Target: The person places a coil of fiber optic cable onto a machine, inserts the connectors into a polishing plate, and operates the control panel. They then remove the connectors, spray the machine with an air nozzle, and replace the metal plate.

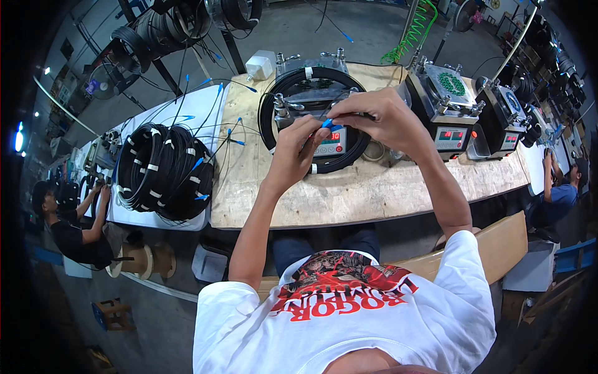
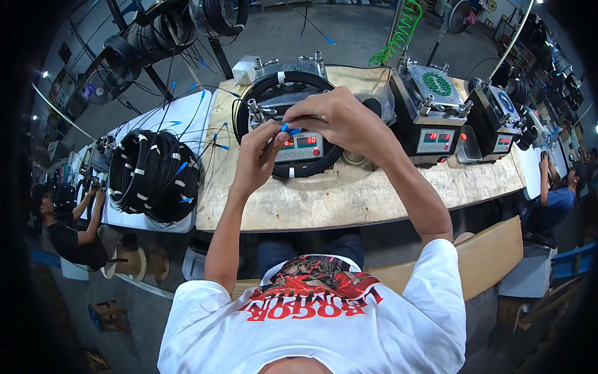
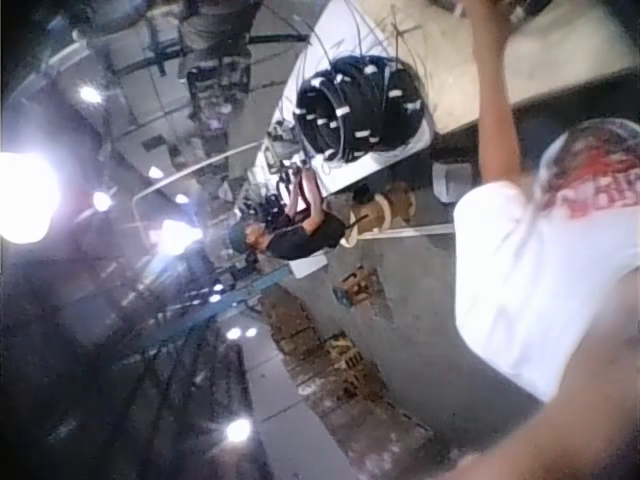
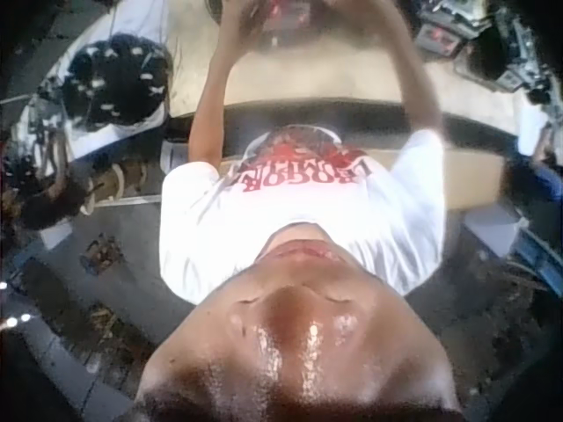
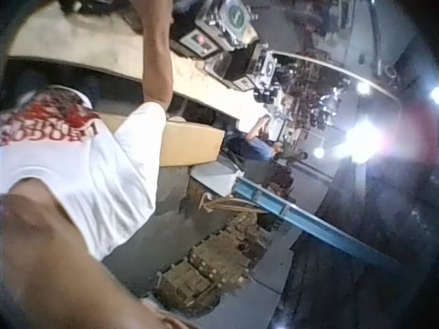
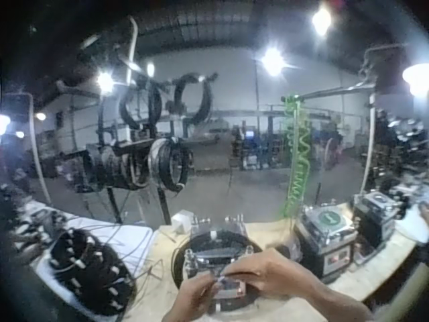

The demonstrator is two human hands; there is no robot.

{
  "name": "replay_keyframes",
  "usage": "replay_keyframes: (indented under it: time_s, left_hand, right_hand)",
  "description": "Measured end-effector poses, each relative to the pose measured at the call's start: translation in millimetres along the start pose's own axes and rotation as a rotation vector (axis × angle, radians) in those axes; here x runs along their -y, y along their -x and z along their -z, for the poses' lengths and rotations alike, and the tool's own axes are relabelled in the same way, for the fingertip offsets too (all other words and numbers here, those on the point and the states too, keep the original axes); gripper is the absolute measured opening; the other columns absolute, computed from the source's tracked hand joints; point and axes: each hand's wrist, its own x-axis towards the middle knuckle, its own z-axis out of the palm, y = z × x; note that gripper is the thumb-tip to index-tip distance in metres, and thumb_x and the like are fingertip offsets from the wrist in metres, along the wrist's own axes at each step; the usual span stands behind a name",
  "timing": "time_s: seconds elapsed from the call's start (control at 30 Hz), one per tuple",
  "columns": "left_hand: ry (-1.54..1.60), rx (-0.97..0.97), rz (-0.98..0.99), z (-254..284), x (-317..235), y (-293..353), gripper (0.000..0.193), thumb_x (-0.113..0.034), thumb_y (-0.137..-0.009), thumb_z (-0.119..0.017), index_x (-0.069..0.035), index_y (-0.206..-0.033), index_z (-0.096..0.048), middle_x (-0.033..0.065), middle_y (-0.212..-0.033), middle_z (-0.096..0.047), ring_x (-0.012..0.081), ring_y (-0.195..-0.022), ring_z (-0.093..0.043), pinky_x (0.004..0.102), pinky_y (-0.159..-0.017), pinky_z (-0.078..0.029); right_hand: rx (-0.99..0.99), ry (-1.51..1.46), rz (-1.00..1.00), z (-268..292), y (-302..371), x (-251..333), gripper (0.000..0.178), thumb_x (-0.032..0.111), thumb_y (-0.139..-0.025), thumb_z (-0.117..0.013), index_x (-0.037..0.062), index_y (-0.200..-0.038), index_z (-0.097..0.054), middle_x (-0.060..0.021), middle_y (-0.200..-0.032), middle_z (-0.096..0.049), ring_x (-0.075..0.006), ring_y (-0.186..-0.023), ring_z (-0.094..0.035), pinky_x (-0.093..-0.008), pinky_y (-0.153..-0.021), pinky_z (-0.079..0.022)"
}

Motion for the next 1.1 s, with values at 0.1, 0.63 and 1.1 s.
replay_keyframes:
  time_s: [0.1, 0.63, 1.1]
  left_hand:
    - [-0.002, 0.035, -0.004, 3, 6, 4, 0.017, -0.009, -0.100, -0.060, 0.007, -0.095, -0.060, 0.0115, -0.078, -0.052, 0.0178, -0.067, -0.045, 0.0290, -0.060, -0.038]
    - [0.266, 0.044, 0.202, 0, 9, 13, 0.024, -0.015, -0.104, -0.056, 0.007, -0.098, -0.064, 0.0035, -0.086, -0.057, 0.0079, -0.075, -0.049, 0.0224, -0.065, -0.040]
    - [0.214, -0.031, 0.054, -4, 8, 9, 0.028, -0.018, -0.102, -0.060, 0.009, -0.092, -0.064, 0.0050, -0.082, -0.058, 0.0070, -0.069, -0.048, 0.0226, -0.059, -0.037]
  right_hand:
    - [0.074, 0.115, 0.005, 5, -1, 0, 0.019, 0.002, -0.085, -0.073, 0.0032, -0.104, -0.076, -0.0082, -0.096, -0.076, -0.0181, -0.082, -0.072, -0.0301, -0.074, -0.057]
    - [-0.095, -0.171, -0.186, 5, 5, 2, 0.022, 0.008, -0.087, -0.075, -0.0015, -0.107, -0.074, -0.0090, -0.096, -0.076, -0.0144, -0.083, -0.071, -0.0261, -0.076, -0.056]
    - [-0.130, -0.157, -0.100, -9, 4, -3, 0.017, 0.009, -0.086, -0.075, -0.0014, -0.099, -0.075, -0.0119, -0.089, -0.076, -0.0184, -0.078, -0.072, -0.0313, -0.072, -0.058]
